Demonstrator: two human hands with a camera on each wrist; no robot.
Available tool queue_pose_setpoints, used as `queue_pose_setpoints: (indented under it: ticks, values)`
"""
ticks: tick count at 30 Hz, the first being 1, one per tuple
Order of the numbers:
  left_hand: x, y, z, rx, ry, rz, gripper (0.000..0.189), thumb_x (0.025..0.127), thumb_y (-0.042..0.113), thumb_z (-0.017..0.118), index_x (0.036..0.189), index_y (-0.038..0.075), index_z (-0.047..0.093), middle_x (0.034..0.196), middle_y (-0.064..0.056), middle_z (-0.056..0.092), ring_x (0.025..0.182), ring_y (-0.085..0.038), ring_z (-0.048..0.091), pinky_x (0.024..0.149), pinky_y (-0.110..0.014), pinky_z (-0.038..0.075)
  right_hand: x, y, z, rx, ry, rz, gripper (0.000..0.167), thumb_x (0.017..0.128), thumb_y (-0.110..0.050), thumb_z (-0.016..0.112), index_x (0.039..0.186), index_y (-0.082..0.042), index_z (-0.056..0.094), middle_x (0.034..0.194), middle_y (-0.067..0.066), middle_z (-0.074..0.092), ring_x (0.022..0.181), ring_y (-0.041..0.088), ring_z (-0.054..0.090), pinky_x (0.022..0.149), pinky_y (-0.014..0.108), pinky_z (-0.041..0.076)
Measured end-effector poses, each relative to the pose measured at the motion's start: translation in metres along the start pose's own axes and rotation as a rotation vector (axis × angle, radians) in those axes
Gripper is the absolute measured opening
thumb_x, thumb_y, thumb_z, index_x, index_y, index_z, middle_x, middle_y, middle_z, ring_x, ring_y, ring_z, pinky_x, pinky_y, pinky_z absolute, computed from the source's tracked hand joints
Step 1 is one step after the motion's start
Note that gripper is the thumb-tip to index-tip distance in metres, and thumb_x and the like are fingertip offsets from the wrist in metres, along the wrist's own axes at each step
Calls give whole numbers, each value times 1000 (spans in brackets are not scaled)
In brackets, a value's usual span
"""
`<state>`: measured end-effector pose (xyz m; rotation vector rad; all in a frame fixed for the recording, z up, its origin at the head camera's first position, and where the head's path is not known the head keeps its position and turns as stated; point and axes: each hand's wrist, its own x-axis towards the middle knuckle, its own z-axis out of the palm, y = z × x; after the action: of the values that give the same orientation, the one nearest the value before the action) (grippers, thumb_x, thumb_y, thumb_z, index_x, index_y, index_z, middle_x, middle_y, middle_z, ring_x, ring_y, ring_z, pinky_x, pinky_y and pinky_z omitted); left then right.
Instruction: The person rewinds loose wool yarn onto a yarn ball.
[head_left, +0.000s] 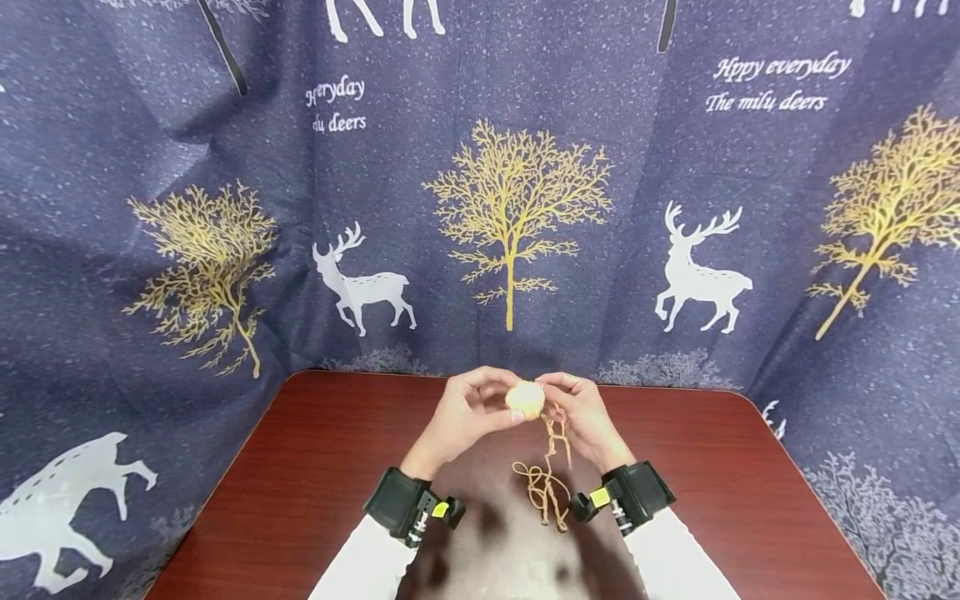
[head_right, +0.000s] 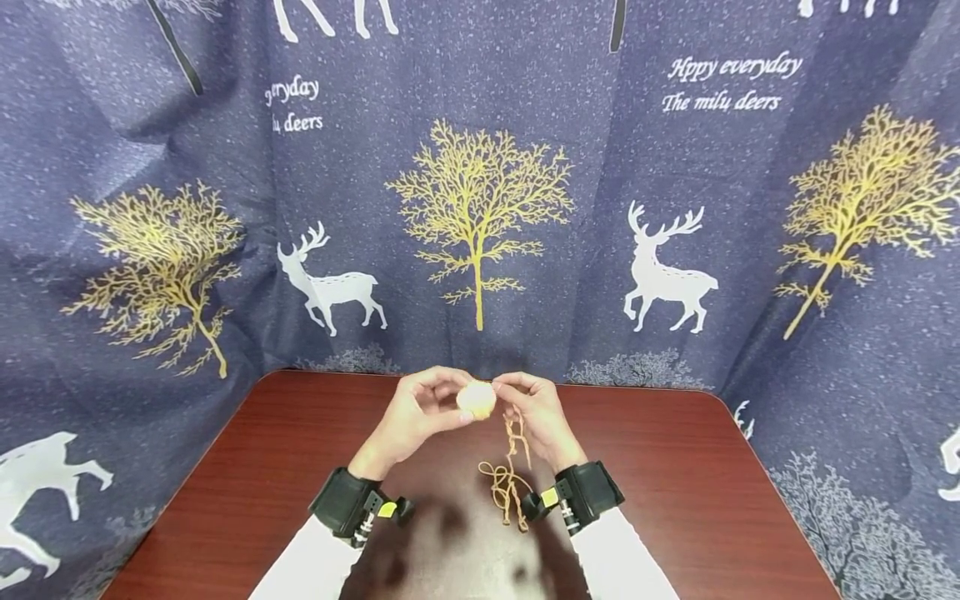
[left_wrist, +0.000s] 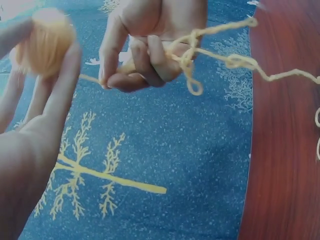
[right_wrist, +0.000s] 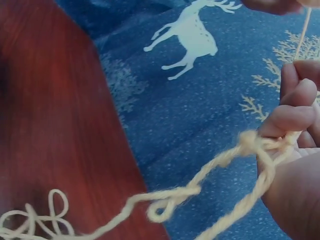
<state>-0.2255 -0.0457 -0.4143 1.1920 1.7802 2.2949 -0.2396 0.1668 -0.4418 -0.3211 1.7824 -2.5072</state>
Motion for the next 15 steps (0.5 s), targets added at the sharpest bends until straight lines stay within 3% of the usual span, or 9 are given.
queue_pose_setpoints:
  ticks: [4,8,11,15]
  values:
    - [4,-2,1,-20,167,25,40,79,-16,74,114,-17,56,120,-21,67,106,-17,68,92,-37,58,-4,7,1,-38,-18,23,15,95,0,65,90,-11,75,76,0,65,53,6,44,49,16,41]
    - [9,-7,1,53,335,52,39,78,-17,74,114,-16,57,116,-24,67,102,-18,68,90,-35,59,-11,9,5,-169,-12,10,3,92,-3,70,92,-2,73,81,3,69,53,7,43,47,17,37]
    - [11,-11,-1,183,416,64,37,79,-13,77,112,-13,61,111,-25,67,99,-24,69,87,-36,60,-16,8,8,-352,-10,-37,4,90,-2,72,92,0,72,81,4,70,54,8,48,48,17,39]
    - [9,-22,-5,414,436,34,35,80,-5,81,112,-5,67,107,-20,68,96,-31,69,85,-39,61,-21,5,10,-592,-44,-165,4,86,1,73,89,-1,73,77,11,71,53,8,53,47,20,45]
